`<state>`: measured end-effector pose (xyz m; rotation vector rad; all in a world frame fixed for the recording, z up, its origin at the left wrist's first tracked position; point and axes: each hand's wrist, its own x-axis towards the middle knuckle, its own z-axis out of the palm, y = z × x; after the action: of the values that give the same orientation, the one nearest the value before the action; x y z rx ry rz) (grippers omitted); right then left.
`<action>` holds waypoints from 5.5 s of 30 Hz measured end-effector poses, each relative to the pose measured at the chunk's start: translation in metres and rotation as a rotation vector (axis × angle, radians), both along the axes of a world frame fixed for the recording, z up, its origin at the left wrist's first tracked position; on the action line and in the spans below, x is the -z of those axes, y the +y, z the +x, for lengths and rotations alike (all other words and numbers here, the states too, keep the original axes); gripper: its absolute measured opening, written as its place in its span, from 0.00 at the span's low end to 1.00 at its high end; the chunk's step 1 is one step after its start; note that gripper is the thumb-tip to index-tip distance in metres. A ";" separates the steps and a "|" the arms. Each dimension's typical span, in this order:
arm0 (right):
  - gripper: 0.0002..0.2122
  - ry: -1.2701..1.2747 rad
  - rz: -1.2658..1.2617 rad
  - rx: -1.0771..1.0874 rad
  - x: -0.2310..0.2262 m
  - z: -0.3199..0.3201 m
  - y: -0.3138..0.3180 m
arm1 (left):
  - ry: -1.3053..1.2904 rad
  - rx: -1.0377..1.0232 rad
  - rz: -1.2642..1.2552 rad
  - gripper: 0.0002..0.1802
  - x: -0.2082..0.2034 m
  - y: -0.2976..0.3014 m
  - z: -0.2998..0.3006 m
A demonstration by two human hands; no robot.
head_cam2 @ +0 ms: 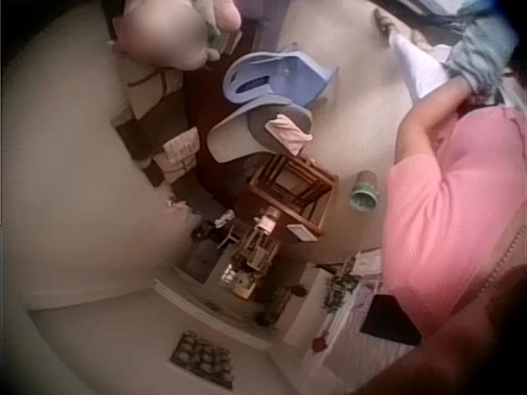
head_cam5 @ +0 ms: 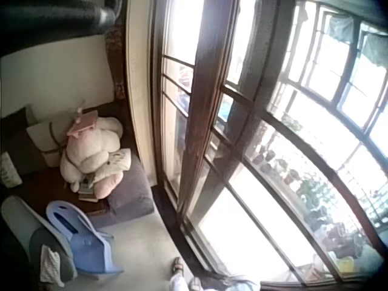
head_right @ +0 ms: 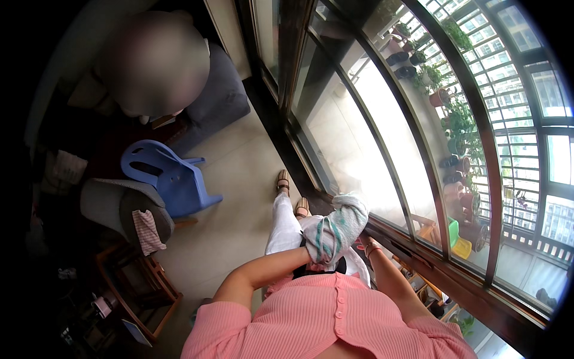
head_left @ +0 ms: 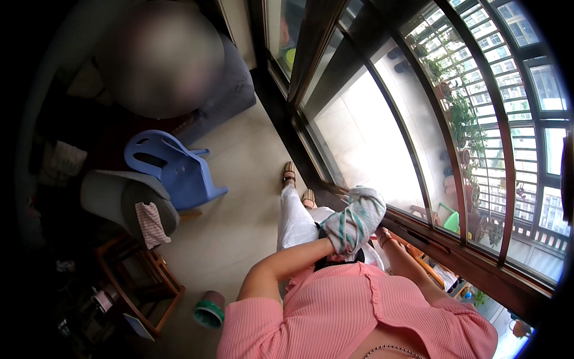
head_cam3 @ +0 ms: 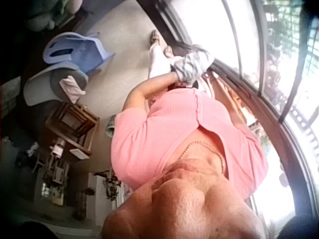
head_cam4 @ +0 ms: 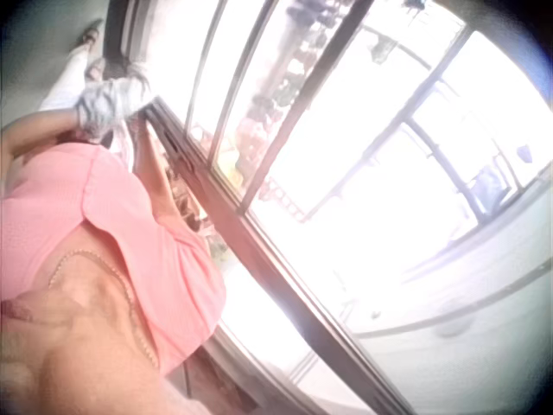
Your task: The person cleans a sliding glass door and its frame using a cloth and water from a green bucket. They wipe the glass surface and the lower track, repeatedly dipping the cloth into the bucket to rinse and wring it out. The person also moves a plastic storage unit to access the area behind it.
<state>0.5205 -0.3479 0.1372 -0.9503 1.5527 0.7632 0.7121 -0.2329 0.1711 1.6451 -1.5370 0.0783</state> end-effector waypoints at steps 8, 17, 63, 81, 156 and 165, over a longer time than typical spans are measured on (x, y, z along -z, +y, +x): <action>0.33 0.058 -0.047 0.237 0.015 -0.044 0.010 | 0.001 -0.002 0.071 0.12 0.014 0.015 0.006; 0.33 0.442 -0.161 0.373 0.035 -0.058 0.040 | 0.067 0.025 0.242 0.15 0.064 0.035 0.086; 0.16 -0.434 -0.808 -0.620 0.500 0.685 -0.185 | -0.094 -0.311 0.970 0.11 0.677 -0.238 0.514; 0.14 -0.953 -0.452 0.757 0.647 0.708 -0.207 | -0.227 -0.291 0.731 0.10 0.705 -0.157 0.477; 0.17 -0.429 -1.360 -0.918 0.726 0.829 -0.217 | 1.011 -0.279 0.500 0.21 0.667 -0.180 0.440; 0.13 -0.983 -1.180 -1.357 0.723 0.823 -0.195 | 1.124 -0.362 0.669 0.20 0.645 -0.183 0.448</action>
<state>1.3431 -0.5425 -0.5855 -2.7858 0.1313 -0.0233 1.1598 -0.4163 -0.4742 1.8973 -0.3849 -1.0817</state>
